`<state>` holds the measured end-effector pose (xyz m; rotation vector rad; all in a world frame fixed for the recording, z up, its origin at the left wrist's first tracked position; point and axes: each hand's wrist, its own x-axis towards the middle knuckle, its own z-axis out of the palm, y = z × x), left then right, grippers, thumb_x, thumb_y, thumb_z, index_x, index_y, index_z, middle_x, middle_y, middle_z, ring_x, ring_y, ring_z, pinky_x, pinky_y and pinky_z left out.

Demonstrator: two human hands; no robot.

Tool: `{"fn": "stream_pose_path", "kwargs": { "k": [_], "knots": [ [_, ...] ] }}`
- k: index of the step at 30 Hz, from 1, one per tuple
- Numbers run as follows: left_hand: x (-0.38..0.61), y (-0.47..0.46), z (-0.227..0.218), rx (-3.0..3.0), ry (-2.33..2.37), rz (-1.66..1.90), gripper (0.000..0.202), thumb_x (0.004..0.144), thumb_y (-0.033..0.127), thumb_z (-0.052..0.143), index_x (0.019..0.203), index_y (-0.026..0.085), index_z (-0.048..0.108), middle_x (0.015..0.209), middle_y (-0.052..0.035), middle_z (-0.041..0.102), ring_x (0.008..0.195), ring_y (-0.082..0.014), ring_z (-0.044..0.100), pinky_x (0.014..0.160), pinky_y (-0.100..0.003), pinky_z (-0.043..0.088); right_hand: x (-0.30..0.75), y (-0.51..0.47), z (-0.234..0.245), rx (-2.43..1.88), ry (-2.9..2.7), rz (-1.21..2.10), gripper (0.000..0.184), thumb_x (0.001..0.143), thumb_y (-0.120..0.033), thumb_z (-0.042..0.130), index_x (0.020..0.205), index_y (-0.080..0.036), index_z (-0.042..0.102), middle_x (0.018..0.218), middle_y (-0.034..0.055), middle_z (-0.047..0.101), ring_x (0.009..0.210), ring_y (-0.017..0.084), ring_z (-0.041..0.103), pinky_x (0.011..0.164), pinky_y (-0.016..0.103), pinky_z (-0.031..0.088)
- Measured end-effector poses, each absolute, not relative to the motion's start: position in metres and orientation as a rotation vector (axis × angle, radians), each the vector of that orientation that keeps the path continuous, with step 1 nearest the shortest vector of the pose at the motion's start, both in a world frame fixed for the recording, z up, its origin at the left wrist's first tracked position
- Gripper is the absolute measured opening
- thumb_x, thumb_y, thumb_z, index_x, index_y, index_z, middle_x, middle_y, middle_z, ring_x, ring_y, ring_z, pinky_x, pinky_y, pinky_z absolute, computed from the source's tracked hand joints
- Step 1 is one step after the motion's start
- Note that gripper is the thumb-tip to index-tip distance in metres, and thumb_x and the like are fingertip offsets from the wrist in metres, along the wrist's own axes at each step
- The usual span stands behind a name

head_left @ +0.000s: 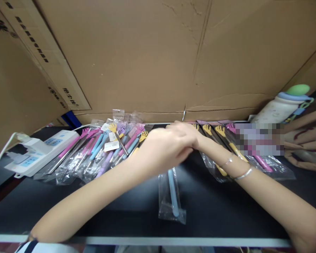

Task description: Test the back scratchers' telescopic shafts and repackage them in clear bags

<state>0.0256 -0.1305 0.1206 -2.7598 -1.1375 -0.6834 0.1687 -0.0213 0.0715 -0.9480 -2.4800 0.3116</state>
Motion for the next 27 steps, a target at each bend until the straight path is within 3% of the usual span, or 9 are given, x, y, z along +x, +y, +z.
{"fn": "stream_pose_path", "kwargs": {
  "k": [5,8,13,19,23,27],
  "knots": [
    [0.018,-0.184,0.096,-2.806,-0.958,-0.555,0.016,0.089,0.02,0.046,0.085,0.024,0.061,0.068,0.0017,0.062,0.065,-0.0144,0.055,0.054,-0.026,0.036,0.174,-0.069,0.09,-0.867,-2.672,-0.23,0.018,0.09,-0.024,0.045,0.086,-0.02,0.061,0.079,0.0044,0.063,0.075,0.017,0.052,0.067,0.029,0.032],
    [0.01,-0.208,0.07,-2.768,-0.987,-0.484,0.013,0.088,0.021,0.048,0.085,0.024,0.06,0.076,0.0002,0.064,0.069,-0.0155,0.057,0.052,-0.027,0.038,0.185,-0.106,0.084,-0.791,-2.718,-0.393,0.016,0.089,-0.021,0.046,0.083,-0.019,0.061,0.077,0.0046,0.062,0.075,0.017,0.053,0.07,0.03,0.034],
    [-0.001,-0.235,0.024,-2.732,-1.167,-0.535,0.023,0.087,0.023,0.05,0.109,0.024,0.057,0.123,-0.0035,0.058,0.105,-0.0209,0.056,0.08,-0.034,0.048,0.205,-0.17,0.055,-0.753,-2.709,-0.327,0.015,0.086,-0.018,0.048,0.091,-0.021,0.062,0.083,0.0055,0.065,0.081,0.02,0.057,0.075,0.036,0.041],
    [-0.009,-0.257,0.006,-2.673,-1.359,-0.693,0.037,0.088,0.028,0.049,0.124,0.023,0.051,0.128,-0.0066,0.056,0.111,-0.0235,0.055,0.091,-0.039,0.048,0.211,-0.22,0.015,-0.792,-2.529,-0.177,0.026,0.086,-0.016,0.046,0.107,-0.022,0.059,0.102,0.0054,0.068,0.094,0.022,0.062,0.085,0.042,0.047],
    [-0.008,-0.268,-0.002,-2.612,-1.385,-0.809,0.031,0.084,0.036,0.054,0.111,0.023,0.059,0.118,-0.0074,0.062,0.104,-0.0245,0.059,0.087,-0.04,0.049,0.213,-0.236,0.006,-0.822,-2.454,-0.089,0.022,0.086,-0.017,0.047,0.101,-0.025,0.06,0.104,0.0038,0.069,0.095,0.022,0.064,0.086,0.044,0.05],
    [-0.008,-0.278,-0.009,-2.476,-1.327,-1.007,0.01,0.085,0.022,0.052,0.088,0.022,0.062,0.1,-0.0033,0.069,0.09,-0.0195,0.063,0.079,-0.032,0.049,0.216,-0.244,0.006,-0.823,-2.392,-0.025,0.014,0.086,-0.016,0.048,0.09,-0.026,0.058,0.098,0.0013,0.071,0.092,0.02,0.066,0.084,0.043,0.053]
  ]
}}
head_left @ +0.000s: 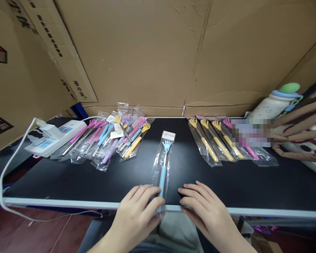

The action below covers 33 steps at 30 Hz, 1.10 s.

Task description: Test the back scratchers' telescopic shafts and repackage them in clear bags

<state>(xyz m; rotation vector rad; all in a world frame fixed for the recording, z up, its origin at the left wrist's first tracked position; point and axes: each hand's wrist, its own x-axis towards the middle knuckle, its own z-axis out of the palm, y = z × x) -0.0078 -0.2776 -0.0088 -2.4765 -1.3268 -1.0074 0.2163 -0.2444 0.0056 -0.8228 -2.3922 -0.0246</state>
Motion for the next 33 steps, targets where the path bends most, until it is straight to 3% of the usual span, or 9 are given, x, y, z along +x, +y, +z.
{"fn": "stream_pose_path", "kwargs": {
  "k": [6,14,19,22,27,33],
  "knots": [
    [-0.022,-0.284,-0.001,-2.388,-1.196,-1.101,0.006,0.085,0.019,0.054,0.087,0.02,0.06,0.093,-0.0001,0.073,0.076,-0.0166,0.066,0.073,-0.029,0.051,0.223,-0.247,-0.002,-0.853,-2.333,0.053,0.022,0.083,-0.014,0.052,0.101,-0.026,0.054,0.101,0.0027,0.071,0.096,0.02,0.066,0.089,0.044,0.052],
    [-0.037,-0.279,-0.012,-2.2,-1.515,-1.52,0.005,0.08,0.021,0.062,0.083,0.022,0.058,0.092,-0.0029,0.074,0.087,-0.0197,0.068,0.084,-0.035,0.053,0.223,-0.242,-0.006,-0.845,-2.271,0.208,0.025,0.083,-0.014,0.053,0.103,-0.029,0.056,0.095,0.0006,0.07,0.094,0.017,0.065,0.093,0.039,0.05],
    [-0.039,-0.275,-0.011,-2.035,-1.89,-1.773,0.008,0.084,0.027,0.059,0.087,0.02,0.056,0.096,-0.0054,0.073,0.091,-0.0202,0.069,0.074,-0.026,0.057,0.232,-0.207,0.015,-0.931,-2.302,0.254,0.021,0.087,-0.017,0.049,0.104,-0.025,0.057,0.101,0.0056,0.065,0.098,0.017,0.062,0.087,0.032,0.052],
    [-0.04,-0.272,-0.009,-1.993,-1.927,-1.814,0.012,0.084,0.029,0.06,0.091,0.02,0.057,0.096,-0.0046,0.073,0.089,-0.0191,0.07,0.076,-0.025,0.056,0.239,-0.169,0.032,-1.005,-2.342,0.121,0.021,0.087,-0.02,0.049,0.105,-0.021,0.057,0.107,0.0095,0.062,0.102,0.02,0.06,0.088,0.038,0.051],
    [-0.038,-0.27,-0.008,-1.93,-2.019,-1.935,0.017,0.083,0.034,0.06,0.093,0.021,0.055,0.096,-0.0048,0.073,0.094,-0.021,0.068,0.078,-0.026,0.056,0.232,-0.12,0.042,-0.942,-2.542,-0.013,0.042,0.077,-0.014,0.06,0.118,-0.022,0.053,0.125,0.0093,0.056,0.127,0.028,0.04,0.099,0.048,0.042],
    [-0.045,-0.266,-0.006,-1.96,-2.195,-1.979,0.028,0.082,0.04,0.06,0.1,0.021,0.054,0.093,-0.0055,0.073,0.094,-0.0219,0.068,0.083,-0.03,0.055,0.209,-0.084,0.04,-0.838,-2.594,0.15,0.017,0.086,-0.023,0.052,0.097,-0.021,0.064,0.102,0.009,0.064,0.106,0.022,0.053,0.091,0.038,0.044]
  ]
}}
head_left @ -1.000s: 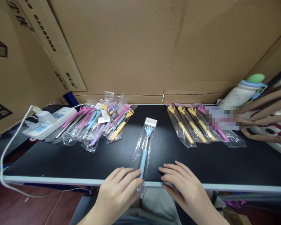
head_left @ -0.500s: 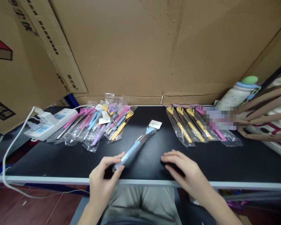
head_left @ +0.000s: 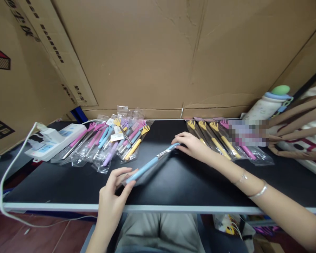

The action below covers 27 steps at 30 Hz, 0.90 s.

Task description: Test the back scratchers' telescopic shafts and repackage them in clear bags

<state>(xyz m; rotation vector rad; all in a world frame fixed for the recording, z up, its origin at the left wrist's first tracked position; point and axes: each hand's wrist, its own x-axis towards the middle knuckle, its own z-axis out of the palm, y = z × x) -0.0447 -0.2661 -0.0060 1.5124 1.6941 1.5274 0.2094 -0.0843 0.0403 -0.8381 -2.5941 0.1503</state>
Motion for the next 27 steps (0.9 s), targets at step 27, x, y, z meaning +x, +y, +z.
{"fn": "stream_pose_path", "kwargs": {
  "k": [27],
  "knots": [
    [-0.059,-0.213,0.03,2.571,1.286,0.524,0.031,0.077,0.031,0.07,0.107,0.034,0.062,0.102,-0.0004,0.061,0.102,-0.0206,0.053,0.088,-0.036,0.045,0.153,-0.003,0.072,-1.019,-3.186,0.109,0.013,0.076,-0.02,0.061,0.087,-0.023,0.068,0.093,0.0039,0.06,0.11,0.025,0.043,0.102,0.063,0.007]
  ]
}}
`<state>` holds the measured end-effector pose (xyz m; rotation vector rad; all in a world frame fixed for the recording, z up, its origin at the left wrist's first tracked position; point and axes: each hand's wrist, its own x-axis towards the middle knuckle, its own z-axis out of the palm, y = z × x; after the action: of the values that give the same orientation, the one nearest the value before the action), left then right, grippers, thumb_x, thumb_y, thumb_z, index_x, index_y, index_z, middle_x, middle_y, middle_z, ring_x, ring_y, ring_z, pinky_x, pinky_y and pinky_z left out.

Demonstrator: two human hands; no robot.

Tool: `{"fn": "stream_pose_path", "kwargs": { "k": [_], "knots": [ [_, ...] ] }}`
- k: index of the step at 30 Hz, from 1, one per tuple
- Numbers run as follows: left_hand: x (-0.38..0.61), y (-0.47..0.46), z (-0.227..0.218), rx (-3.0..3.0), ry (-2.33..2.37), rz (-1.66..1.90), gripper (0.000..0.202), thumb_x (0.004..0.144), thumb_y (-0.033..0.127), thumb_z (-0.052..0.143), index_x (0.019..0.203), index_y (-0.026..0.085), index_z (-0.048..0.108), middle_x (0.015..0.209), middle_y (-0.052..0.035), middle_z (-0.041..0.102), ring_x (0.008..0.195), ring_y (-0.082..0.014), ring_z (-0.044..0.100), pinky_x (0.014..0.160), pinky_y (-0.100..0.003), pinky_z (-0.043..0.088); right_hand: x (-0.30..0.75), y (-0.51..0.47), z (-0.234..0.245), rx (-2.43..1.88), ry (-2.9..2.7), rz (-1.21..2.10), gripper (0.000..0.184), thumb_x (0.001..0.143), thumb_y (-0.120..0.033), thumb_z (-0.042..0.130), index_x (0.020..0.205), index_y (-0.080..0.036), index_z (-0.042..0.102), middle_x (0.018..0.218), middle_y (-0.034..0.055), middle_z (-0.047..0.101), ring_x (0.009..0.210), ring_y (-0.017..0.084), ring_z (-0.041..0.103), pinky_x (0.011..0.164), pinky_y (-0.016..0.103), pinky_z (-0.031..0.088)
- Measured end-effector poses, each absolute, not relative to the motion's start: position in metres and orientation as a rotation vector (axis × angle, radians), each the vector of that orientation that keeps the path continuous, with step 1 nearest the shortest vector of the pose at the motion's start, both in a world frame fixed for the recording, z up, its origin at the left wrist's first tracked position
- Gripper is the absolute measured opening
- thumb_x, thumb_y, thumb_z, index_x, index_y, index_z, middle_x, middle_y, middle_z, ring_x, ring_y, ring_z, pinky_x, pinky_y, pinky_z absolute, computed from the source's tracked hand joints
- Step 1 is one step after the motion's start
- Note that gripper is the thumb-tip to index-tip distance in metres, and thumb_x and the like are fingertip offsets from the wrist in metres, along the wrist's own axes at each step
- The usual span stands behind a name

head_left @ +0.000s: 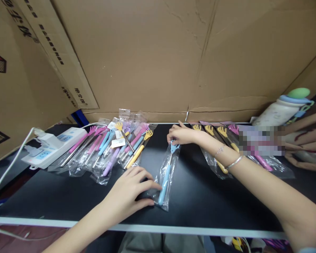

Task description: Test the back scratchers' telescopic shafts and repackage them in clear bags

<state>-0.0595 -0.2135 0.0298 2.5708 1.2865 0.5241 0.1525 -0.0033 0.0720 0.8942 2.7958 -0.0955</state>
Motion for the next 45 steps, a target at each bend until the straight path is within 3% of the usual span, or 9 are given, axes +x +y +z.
{"fn": "stream_pose_path", "kwargs": {
  "k": [4,9,13,17,21,26,34,41,45],
  "knots": [
    [-0.06,-0.211,0.025,2.79,1.254,0.651,0.026,0.075,0.033,0.071,0.1,0.03,0.064,0.106,-0.0021,0.06,0.102,-0.0216,0.053,0.088,-0.037,0.043,0.154,-0.006,0.066,0.856,2.916,-0.012,0.022,0.077,-0.019,0.062,0.099,-0.024,0.065,0.106,0.0055,0.058,0.119,0.026,0.038,0.106,0.061,0.009],
    [-0.054,-0.205,0.023,3.188,0.994,0.786,0.015,0.088,0.021,0.056,0.101,0.025,0.061,0.095,0.0023,0.066,0.096,-0.0154,0.058,0.094,-0.035,0.039,0.156,-0.008,0.057,0.799,3.118,0.166,0.029,0.076,-0.017,0.063,0.105,-0.021,0.061,0.109,0.0072,0.059,0.118,0.026,0.042,0.105,0.054,0.023],
    [-0.045,-0.201,0.029,3.392,0.806,0.835,0.014,0.09,0.014,0.049,0.095,0.021,0.061,0.081,0.0026,0.067,0.08,-0.013,0.061,0.084,-0.032,0.043,0.167,-0.011,0.061,0.77,3.207,0.311,0.022,0.078,-0.017,0.061,0.1,-0.019,0.061,0.101,0.0082,0.062,0.109,0.026,0.047,0.097,0.045,0.034],
    [-0.034,-0.198,0.033,3.414,0.758,0.858,0.011,0.089,0.014,0.049,0.089,0.019,0.059,0.07,0.0032,0.064,0.064,-0.0115,0.058,0.072,-0.029,0.045,0.191,-0.017,0.07,0.934,3.275,0.213,0.015,0.08,-0.015,0.057,0.095,-0.017,0.06,0.093,0.0076,0.063,0.092,0.022,0.054,0.083,0.035,0.042],
    [-0.024,-0.191,0.03,3.42,0.77,0.78,0.011,0.09,0.014,0.048,0.089,0.019,0.058,0.066,0.0034,0.059,0.058,-0.0109,0.053,0.062,-0.027,0.042,0.211,-0.035,0.066,1.054,3.249,0.028,0.017,0.081,-0.011,0.055,0.096,-0.017,0.059,0.087,0.0048,0.064,0.081,0.018,0.057,0.076,0.03,0.043],
    [-0.018,-0.173,0.027,3.387,0.838,0.568,0.015,0.091,0.014,0.044,0.096,0.022,0.056,0.069,0.0026,0.057,0.06,-0.0117,0.052,0.057,-0.027,0.036,0.214,-0.073,0.052,1.008,3.215,0.034,0.013,0.085,-0.013,0.05,0.091,-0.018,0.061,0.083,0.0046,0.063,0.081,0.017,0.056,0.076,0.029,0.041],
    [-0.019,-0.163,0.022,3.179,0.898,0.56,0.015,0.088,0.032,0.051,0.099,0.025,0.056,0.084,0.0018,0.061,0.074,-0.0142,0.056,0.059,-0.027,0.035,0.209,-0.109,0.054,0.959,3.177,-0.217,0.016,0.088,-0.031,0.053,0.094,-0.018,0.06,0.082,0.0052,0.062,0.08,0.018,0.056,0.072,0.029,0.041],
    [-0.027,-0.165,0.026,3.142,0.965,0.596,0.017,0.086,0.037,0.054,0.091,0.021,0.055,0.085,0.0,0.063,0.077,-0.0156,0.057,0.061,-0.028,0.037,0.207,-0.126,0.057,0.904,3.1,-0.28,0.048,0.068,-0.059,0.067,0.091,-0.018,0.056,0.09,0.0049,0.061,0.086,0.021,0.055,0.079,0.034,0.041],
    [-0.031,-0.162,0.028,3.185,0.98,0.591,0.021,0.086,0.041,0.054,0.088,0.02,0.055,0.086,-0.0006,0.063,0.077,-0.0152,0.057,0.062,-0.028,0.038,0.204,-0.13,0.052,0.87,3.129,-0.188,0.045,0.066,-0.054,0.072,0.091,-0.019,0.057,0.094,0.0043,0.061,0.09,0.021,0.055,0.081,0.035,0.04]
  ]
}}
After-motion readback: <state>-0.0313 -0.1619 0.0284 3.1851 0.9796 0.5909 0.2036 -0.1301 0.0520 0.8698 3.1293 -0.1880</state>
